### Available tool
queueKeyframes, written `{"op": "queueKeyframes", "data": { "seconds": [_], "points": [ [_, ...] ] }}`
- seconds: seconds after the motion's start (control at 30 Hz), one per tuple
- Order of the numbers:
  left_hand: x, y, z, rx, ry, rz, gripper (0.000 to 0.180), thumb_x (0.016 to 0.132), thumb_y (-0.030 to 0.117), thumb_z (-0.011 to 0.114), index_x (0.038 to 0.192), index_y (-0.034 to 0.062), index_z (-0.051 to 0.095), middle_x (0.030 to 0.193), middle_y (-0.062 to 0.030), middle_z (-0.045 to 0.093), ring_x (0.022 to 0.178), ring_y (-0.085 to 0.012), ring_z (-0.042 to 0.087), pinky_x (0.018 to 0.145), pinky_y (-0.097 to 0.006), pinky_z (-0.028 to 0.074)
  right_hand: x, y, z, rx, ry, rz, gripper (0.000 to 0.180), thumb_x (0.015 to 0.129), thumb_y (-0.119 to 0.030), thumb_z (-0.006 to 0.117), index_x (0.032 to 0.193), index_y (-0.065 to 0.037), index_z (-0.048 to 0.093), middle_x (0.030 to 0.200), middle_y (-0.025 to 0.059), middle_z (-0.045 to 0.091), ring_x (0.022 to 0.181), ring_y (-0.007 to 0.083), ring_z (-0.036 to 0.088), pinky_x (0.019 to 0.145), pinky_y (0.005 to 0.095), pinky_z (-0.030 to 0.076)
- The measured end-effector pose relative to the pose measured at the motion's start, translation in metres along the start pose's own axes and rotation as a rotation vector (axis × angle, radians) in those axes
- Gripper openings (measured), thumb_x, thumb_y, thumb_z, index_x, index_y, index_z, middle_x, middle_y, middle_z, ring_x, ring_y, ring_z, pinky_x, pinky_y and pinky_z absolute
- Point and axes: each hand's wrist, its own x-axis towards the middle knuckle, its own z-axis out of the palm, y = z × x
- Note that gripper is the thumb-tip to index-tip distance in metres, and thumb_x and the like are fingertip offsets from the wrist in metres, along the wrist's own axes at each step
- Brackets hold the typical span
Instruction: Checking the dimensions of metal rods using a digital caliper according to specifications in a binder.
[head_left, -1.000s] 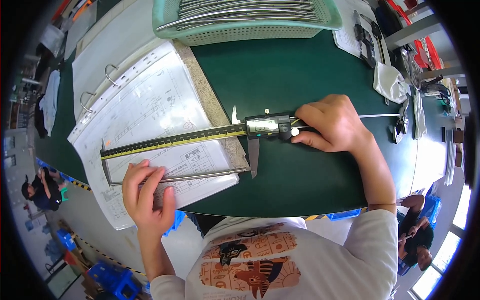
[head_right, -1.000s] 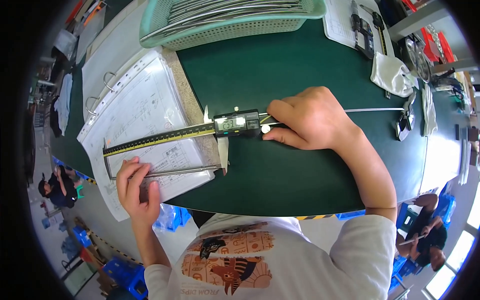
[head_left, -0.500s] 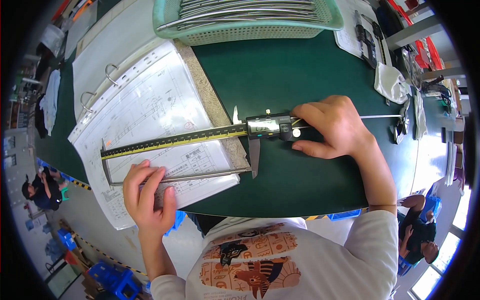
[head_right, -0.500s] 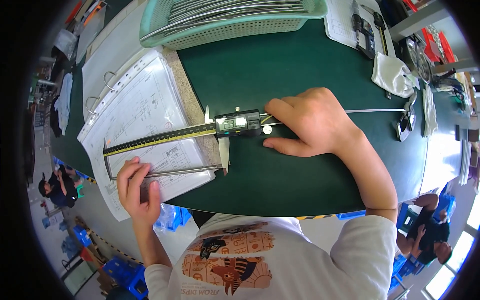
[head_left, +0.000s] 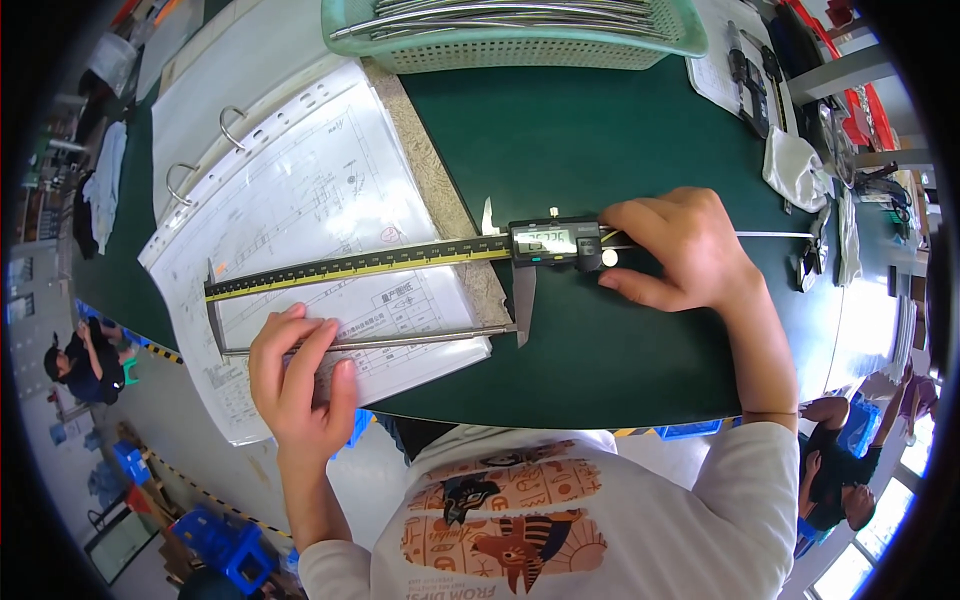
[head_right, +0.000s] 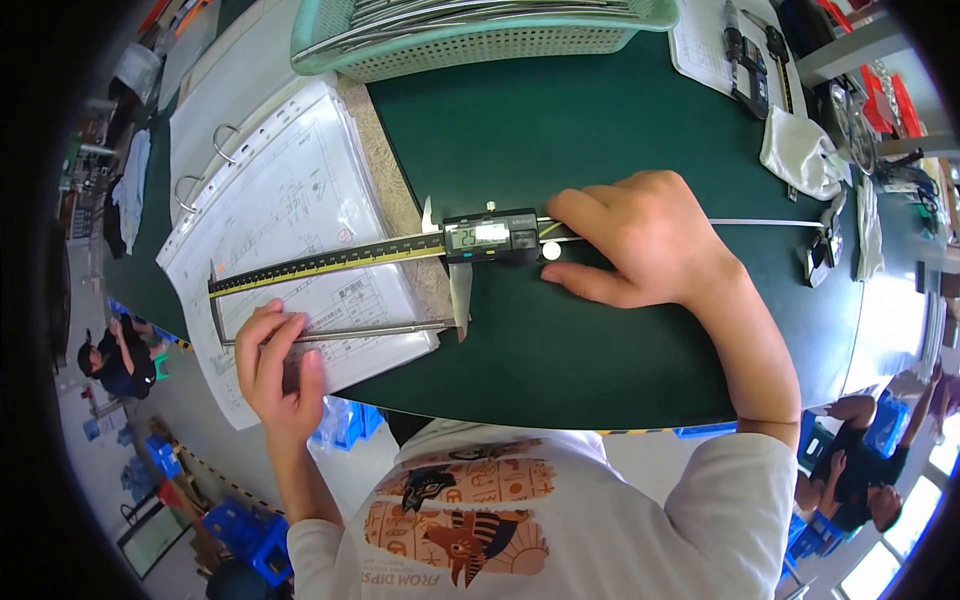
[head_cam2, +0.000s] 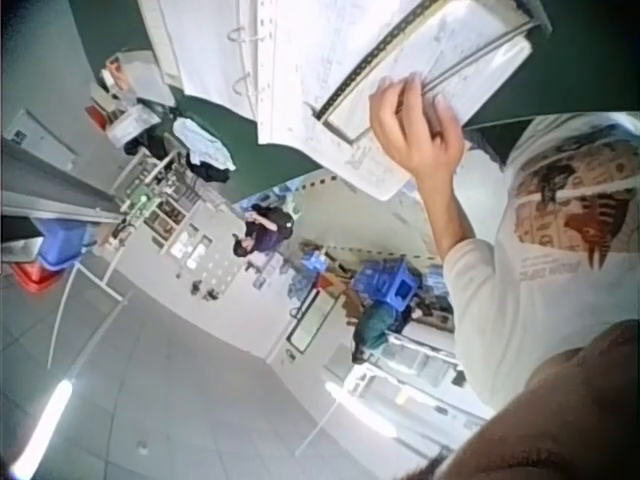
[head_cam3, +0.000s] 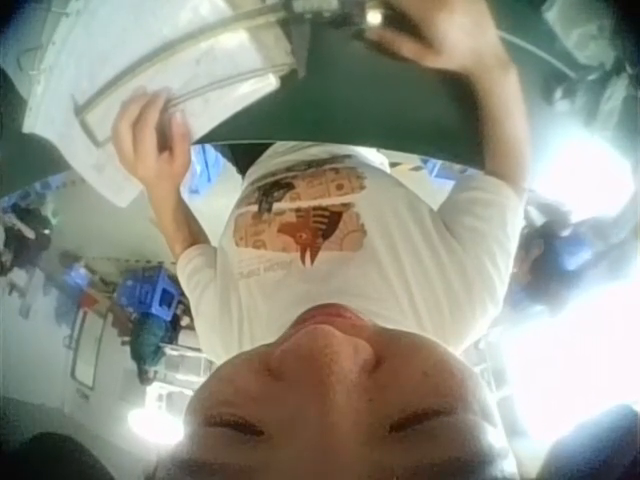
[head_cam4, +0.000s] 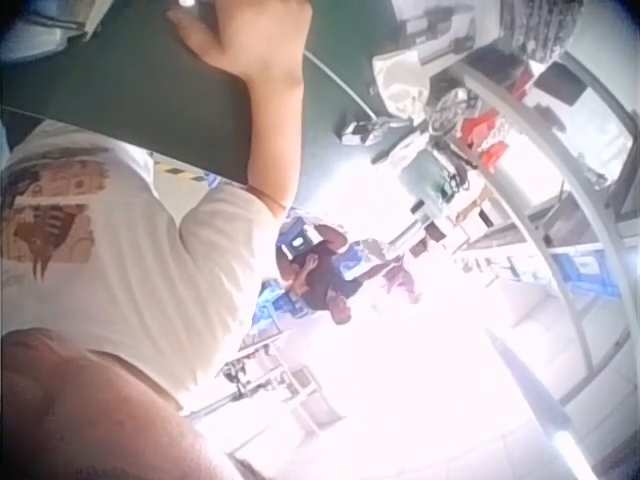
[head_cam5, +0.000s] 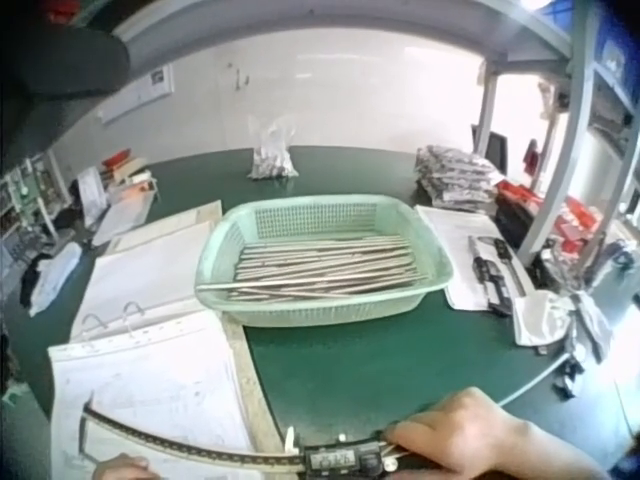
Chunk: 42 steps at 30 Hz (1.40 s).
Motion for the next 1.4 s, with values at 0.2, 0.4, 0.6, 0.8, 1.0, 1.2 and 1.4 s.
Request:
{"op": "queueKeyframes", "data": {
  "seconds": [0.2,0.4,0.6,0.8,1.0,1.2,1.4],
  "points": [
    [0.002,0.0,0.0,0.01,-0.008,-0.004,0.02,0.075,0.003,0.062,0.094,0.0004,0.067,0.098,-0.0133,0.059,0.1,-0.0338,0.057,0.088,-0.043,0.045,0.0,0.0,-0.001,-0.012,0.001,0.011,0.032,0.077,-0.035,0.067,0.086,-0.008,0.055,0.061,0.0056,0.054,0.052,0.0286,0.054,0.045,0.0381,0.04],
    [0.002,-0.001,-0.003,-0.045,0.008,-0.086,0.014,0.074,-0.001,0.066,0.088,0.0028,0.068,0.095,-0.0108,0.059,0.1,-0.0324,0.057,0.087,-0.042,0.046,0.004,0.001,0.002,-0.02,-0.003,-0.015,0.029,0.077,-0.033,0.066,0.084,-0.007,0.055,0.062,0.0069,0.054,0.052,0.0297,0.054,0.046,0.0392,0.04],
    [0.007,-0.003,0.007,-0.187,0.039,-0.073,0.016,0.07,0.001,0.071,0.084,0.0057,0.067,0.091,-0.008,0.06,0.095,-0.031,0.058,0.079,-0.039,0.047,-0.01,0.002,-0.002,-0.052,-0.064,-0.007,0.032,0.073,-0.029,0.066,0.088,-0.002,0.058,0.067,0.0121,0.057,0.054,0.0318,0.054,0.05,0.0405,0.04],
    [0.005,0.0,0.004,-0.153,0.081,-0.075,0.015,0.071,0.002,0.071,0.083,0.0077,0.066,0.089,-0.0046,0.059,0.093,-0.0282,0.059,0.074,-0.037,0.049,-0.014,0.007,0.002,-0.073,-0.072,-0.004,0.032,0.073,-0.029,0.063,0.087,-0.001,0.056,0.066,0.0128,0.053,0.055,0.0324,0.047,0.054,0.0406,0.035],
    [0.004,-0.002,0.006,-0.171,0.091,-0.065,0.013,0.073,0.004,0.071,0.084,0.0081,0.065,0.088,-0.0041,0.057,0.093,-0.0275,0.06,0.072,-0.036,0.049,-0.011,0.004,0.002,-0.11,-0.012,-0.035,0.031,0.073,-0.029,0.063,0.085,-0.001,0.055,0.064,0.0125,0.052,0.054,0.0323,0.047,0.053,0.0403,0.034],
    [0.006,-0.002,0.007,-0.184,0.088,-0.067,0.015,0.069,0.002,0.072,0.082,0.0071,0.066,0.086,-0.0055,0.058,0.092,-0.0283,0.06,0.075,-0.037,0.049,-0.008,-0.001,-0.006,-0.031,-0.079,-0.007,0.029,0.07,-0.026,0.064,0.083,-0.002,0.056,0.061,0.0124,0.052,0.051,0.0328,0.051,0.049,0.0406,0.038],
    [0.005,-0.004,0.0,-0.126,0.064,-0.087,0.017,0.068,-0.002,0.072,0.083,0.0046,0.068,0.086,-0.0077,0.058,0.095,-0.0299,0.058,0.079,-0.038,0.049,0.0,0.0,-0.001,-0.002,-0.062,-0.014,0.03,0.074,-0.03,0.066,0.083,-0.004,0.055,0.06,0.0114,0.052,0.051,0.0323,0.052,0.048,0.04,0.039]
  ]
}}
